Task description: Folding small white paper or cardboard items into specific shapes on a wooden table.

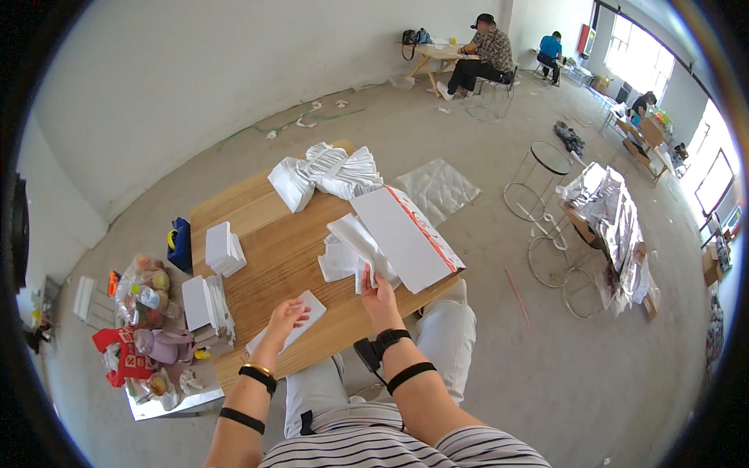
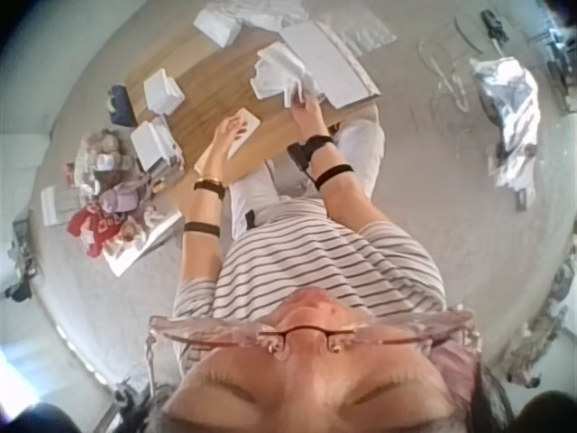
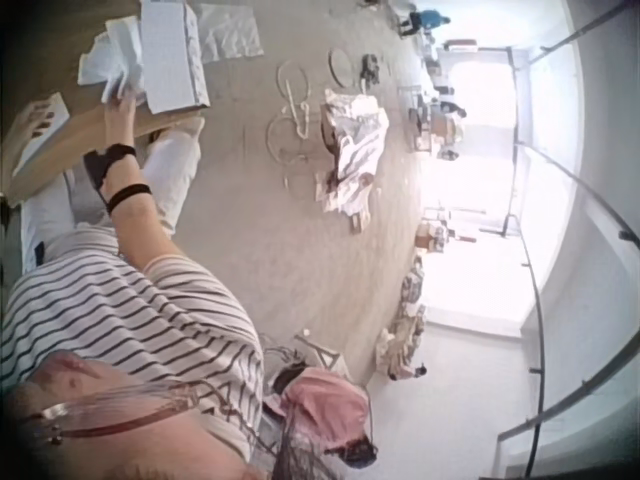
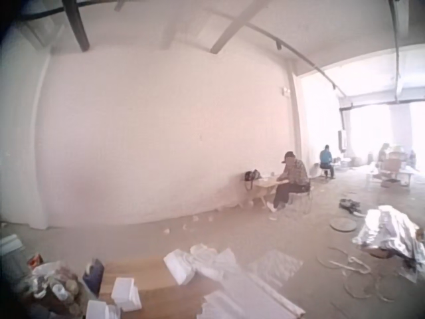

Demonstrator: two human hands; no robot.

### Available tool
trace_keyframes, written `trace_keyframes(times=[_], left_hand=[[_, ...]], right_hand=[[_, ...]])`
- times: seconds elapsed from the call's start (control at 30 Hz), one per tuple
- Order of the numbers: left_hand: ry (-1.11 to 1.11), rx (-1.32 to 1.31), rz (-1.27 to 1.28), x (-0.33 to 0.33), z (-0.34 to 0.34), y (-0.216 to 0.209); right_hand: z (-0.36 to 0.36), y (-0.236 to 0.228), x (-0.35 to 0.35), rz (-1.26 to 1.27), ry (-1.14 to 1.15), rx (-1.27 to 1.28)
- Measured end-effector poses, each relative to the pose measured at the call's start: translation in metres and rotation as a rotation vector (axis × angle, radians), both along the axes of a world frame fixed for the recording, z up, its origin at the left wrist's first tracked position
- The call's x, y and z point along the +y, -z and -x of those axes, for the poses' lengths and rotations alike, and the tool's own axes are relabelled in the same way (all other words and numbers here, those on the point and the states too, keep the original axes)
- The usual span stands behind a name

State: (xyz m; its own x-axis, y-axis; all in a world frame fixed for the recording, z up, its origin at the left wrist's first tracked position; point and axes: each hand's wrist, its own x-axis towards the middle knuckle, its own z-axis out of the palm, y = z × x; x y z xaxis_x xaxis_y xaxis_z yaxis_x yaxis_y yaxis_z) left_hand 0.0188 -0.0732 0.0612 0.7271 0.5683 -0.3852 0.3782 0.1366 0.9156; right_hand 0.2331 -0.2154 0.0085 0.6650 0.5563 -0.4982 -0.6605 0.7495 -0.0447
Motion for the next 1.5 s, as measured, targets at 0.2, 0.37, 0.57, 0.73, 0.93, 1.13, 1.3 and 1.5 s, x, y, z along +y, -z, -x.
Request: trace_keyframes(times=[0.2, 0.37, 0.57, 0.73, 0.93, 1.13, 1.3, 1.5], left_hand=[[-0.117, 0.007, 0.104, -0.004, 0.041, 0.013], [-0.157, 0.012, 0.099, -0.008, 0.057, 0.021], [-0.177, -0.034, -0.066, -0.017, 0.062, 0.025], [-0.227, -0.014, -0.352, -0.019, 0.075, 0.039], [0.028, 0.259, -0.950, -0.045, 0.075, 0.025], [0.187, 0.489, -1.172, -0.054, 0.082, 0.052], [0.206, 0.487, -1.206, -0.052, 0.093, 0.062], [0.265, 0.485, -1.180, -0.046, 0.103, 0.059]], right_hand=[[-0.007, 0.005, 0.003, 0.092, -0.066, -0.097], [0.011, 0.003, -0.018, 0.284, -0.240, -0.290], [0.015, 0.004, -0.045, 0.650, -0.550, -0.413], [0.029, -0.001, -0.052, 0.796, -0.860, -0.791], [0.052, -0.003, -0.034, 0.979, -0.977, -1.074], [0.068, -0.002, -0.026, 0.894, -0.932, -1.195], [0.066, -0.044, -0.016, 0.810, -0.955, -1.305], [0.076, -0.210, -0.014, -0.182, -0.968, -1.315]])
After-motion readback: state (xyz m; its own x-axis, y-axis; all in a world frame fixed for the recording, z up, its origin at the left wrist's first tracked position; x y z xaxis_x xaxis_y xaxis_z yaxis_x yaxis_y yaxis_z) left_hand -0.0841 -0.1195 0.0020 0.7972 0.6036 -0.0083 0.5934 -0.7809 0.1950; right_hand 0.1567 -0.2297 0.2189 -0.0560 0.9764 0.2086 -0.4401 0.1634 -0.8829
